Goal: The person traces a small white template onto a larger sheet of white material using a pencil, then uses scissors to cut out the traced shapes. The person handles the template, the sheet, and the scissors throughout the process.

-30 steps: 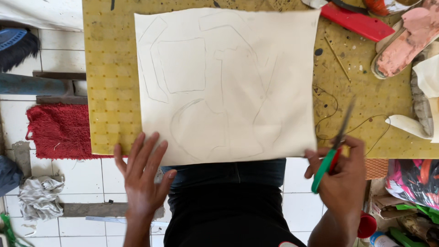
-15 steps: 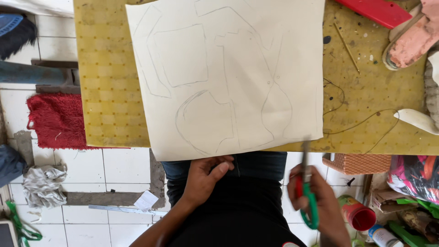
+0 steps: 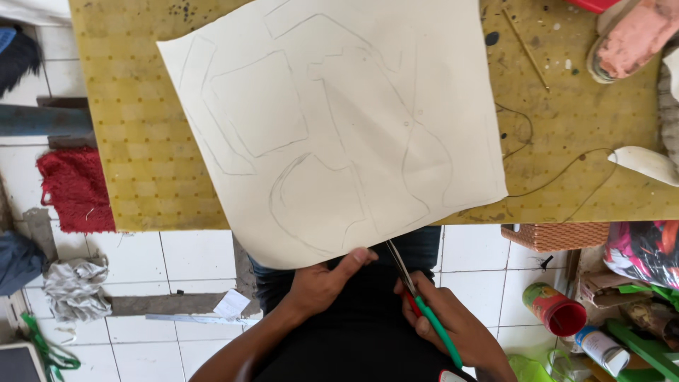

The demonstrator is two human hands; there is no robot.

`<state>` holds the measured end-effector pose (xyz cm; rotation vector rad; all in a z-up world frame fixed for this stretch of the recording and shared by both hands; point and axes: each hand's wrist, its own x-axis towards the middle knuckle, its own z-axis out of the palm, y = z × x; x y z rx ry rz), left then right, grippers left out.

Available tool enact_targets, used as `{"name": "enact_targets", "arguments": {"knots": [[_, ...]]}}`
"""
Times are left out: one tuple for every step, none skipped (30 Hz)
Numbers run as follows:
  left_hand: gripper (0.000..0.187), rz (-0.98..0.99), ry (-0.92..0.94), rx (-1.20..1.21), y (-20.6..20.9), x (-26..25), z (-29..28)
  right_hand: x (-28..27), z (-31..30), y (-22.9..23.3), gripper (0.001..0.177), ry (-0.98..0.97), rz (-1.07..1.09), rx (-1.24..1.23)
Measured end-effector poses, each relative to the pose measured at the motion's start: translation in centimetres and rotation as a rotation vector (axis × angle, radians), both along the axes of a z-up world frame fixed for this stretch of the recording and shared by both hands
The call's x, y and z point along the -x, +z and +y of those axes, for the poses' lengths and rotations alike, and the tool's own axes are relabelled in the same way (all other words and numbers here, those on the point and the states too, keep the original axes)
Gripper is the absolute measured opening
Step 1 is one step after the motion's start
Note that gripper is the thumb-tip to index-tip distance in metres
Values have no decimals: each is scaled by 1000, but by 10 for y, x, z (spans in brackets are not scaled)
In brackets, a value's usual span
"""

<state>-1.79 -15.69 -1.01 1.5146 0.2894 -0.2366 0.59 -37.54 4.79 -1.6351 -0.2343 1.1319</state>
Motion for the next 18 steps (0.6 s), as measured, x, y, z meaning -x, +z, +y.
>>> {"name": "enact_targets", "arguments": {"knots": [[18,-25,-55,25,2,0,0,0,2,0,66,17,-7,-18],[18,-21,-45,23,-1,2,0,0,3,-1,66,28,-3,-21],[17,-8,-20,61,-4,4,1,0,3,-1,67,33,-4,4],[17,2,0,99,-7,5,1,1,5,-2,68,35,-6,29],[17,5,6,97,-9,6,-1,1,7,-2,68,41,-4,27],[19,53,68,131,-10,7,-5,3,8,-3,69,22,-3,30],[25,101,129,164,-12,8,-9,4,9,-3,70,4,-1,34],[25,103,128,165,-8,4,-10,5,11,-2,70,3,1,35],[28,58,47,109,-5,1,-11,5,12,-2,69,-7,-17,32],[31,14,-36,53,-2,-2,-12,6,13,-2,68,-19,-35,30],[31,17,-40,55,-4,0,-14,9,12,-3,68,-23,-32,33],[33,112,-98,59,-6,0,-15,11,12,-4,71,-45,-50,50],[37,206,-157,63,-8,1,-16,12,12,-4,73,-67,-67,68],[37,206,-163,64,-9,1,-17,13,13,-4,73,-73,-67,70],[28,97,-104,78,-10,1,-18,14,13,-4,72,-86,-57,74],[18,-10,-42,94,-10,1,-20,15,13,-4,70,-97,-44,78],[18,-7,-46,96,-8,-1,-21,15,14,-4,70,-101,-42,81],[21,-20,-34,129,-7,-3,-21,15,14,-3,69,-99,-43,80]]}}
